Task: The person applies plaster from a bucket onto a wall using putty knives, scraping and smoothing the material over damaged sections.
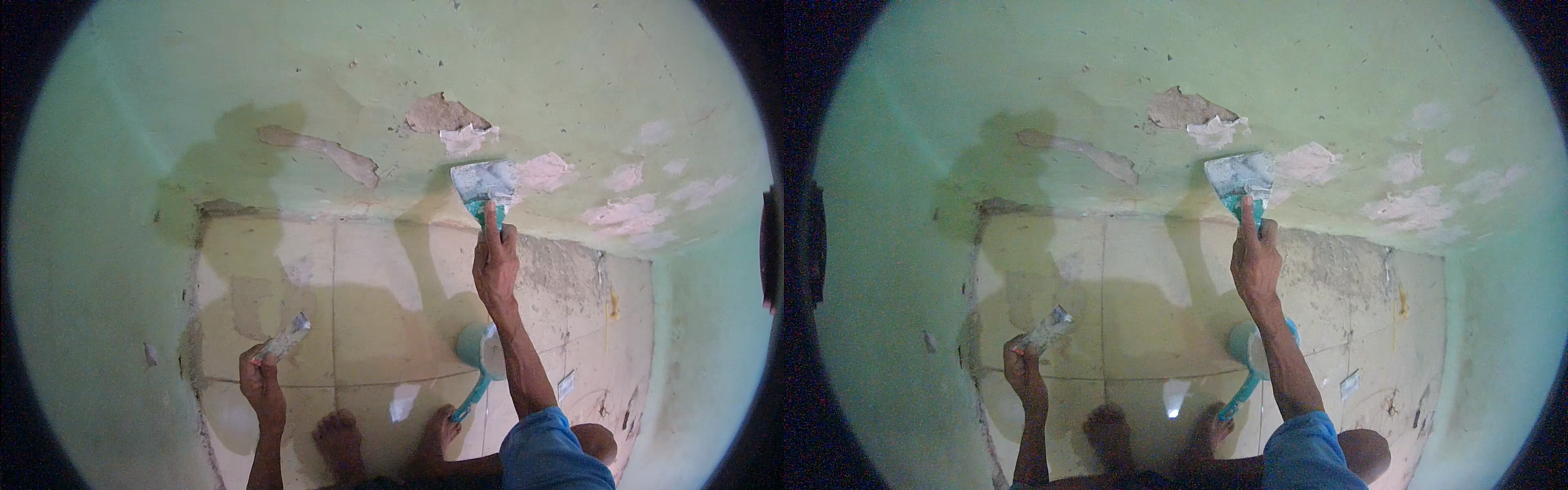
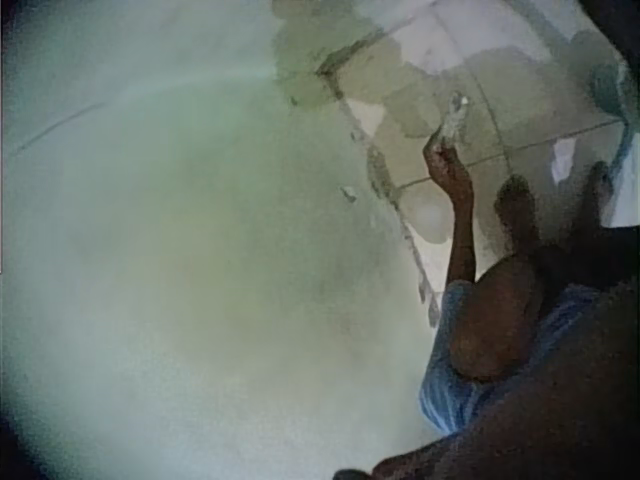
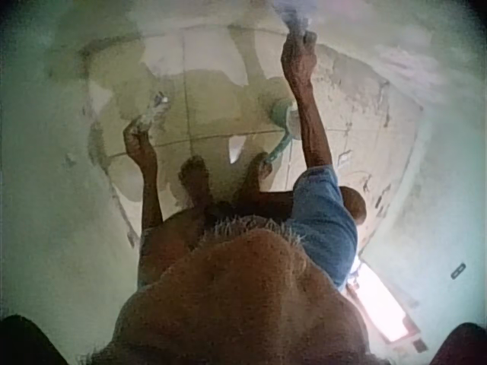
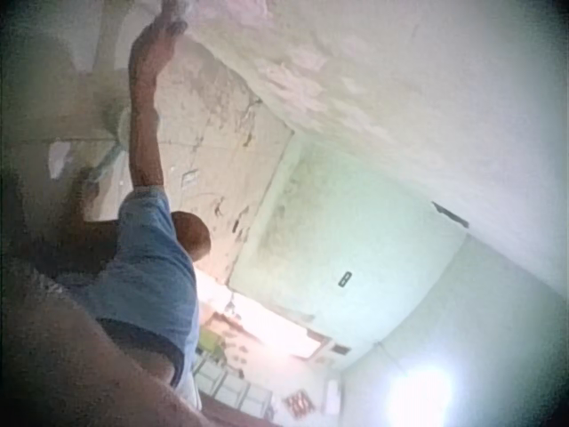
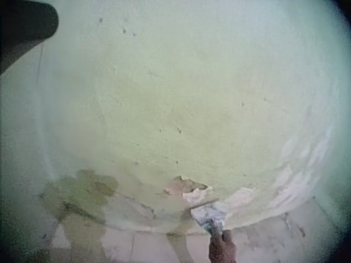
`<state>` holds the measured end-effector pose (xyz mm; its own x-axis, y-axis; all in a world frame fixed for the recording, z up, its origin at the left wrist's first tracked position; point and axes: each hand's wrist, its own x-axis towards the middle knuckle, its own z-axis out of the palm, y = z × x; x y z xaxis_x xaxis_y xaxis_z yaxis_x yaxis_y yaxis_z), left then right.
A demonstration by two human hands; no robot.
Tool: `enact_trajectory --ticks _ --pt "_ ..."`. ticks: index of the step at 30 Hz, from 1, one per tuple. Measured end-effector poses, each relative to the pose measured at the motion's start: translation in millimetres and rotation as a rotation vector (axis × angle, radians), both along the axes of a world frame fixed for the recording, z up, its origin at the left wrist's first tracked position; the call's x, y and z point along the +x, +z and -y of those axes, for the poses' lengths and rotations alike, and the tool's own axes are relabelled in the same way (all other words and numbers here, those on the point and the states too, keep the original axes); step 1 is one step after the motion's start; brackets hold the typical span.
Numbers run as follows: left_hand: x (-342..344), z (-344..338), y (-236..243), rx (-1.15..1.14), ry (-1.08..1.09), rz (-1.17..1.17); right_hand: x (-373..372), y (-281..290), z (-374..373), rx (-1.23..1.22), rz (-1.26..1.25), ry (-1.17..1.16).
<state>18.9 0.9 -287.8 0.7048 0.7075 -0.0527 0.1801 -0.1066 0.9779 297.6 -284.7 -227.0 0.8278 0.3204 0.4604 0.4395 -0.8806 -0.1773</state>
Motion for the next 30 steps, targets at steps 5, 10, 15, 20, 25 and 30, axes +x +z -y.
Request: enact_trajectory --ticks 5,10,15,20,25,30 --pt "16.3 10.8 -20.2 -0.144 -0.010 0.114 3.6 31.9 -14.1 -0.178 0.002 0.009" --pt "32.2 33.4 -9.7 -0.491 -0.052 0.082 -16.1 50.0 97.5 -0.502 -0.386 0.178" --pt "65.8 93.2 15.3 -0.674 -0.382 -0.028 -85.3 115.9 168.3 0.204 -0.933 -0.287" --pt "109.8 111.3 73.9 -0.314 -0.722 -0.009 -194.7 48.4 214.3 0.752 -0.812 -0.573" --pt "139.5 94.8 136.0 -0.199 -1.115 -0.230 -235.5 62.3 239.8 0.860 -0.999 -0.456" --pt "114.5 133.5 66.2 -0.542 -1.360 -0.636 -187.4 105.8 242.4 0.112 -0.728 0.074"
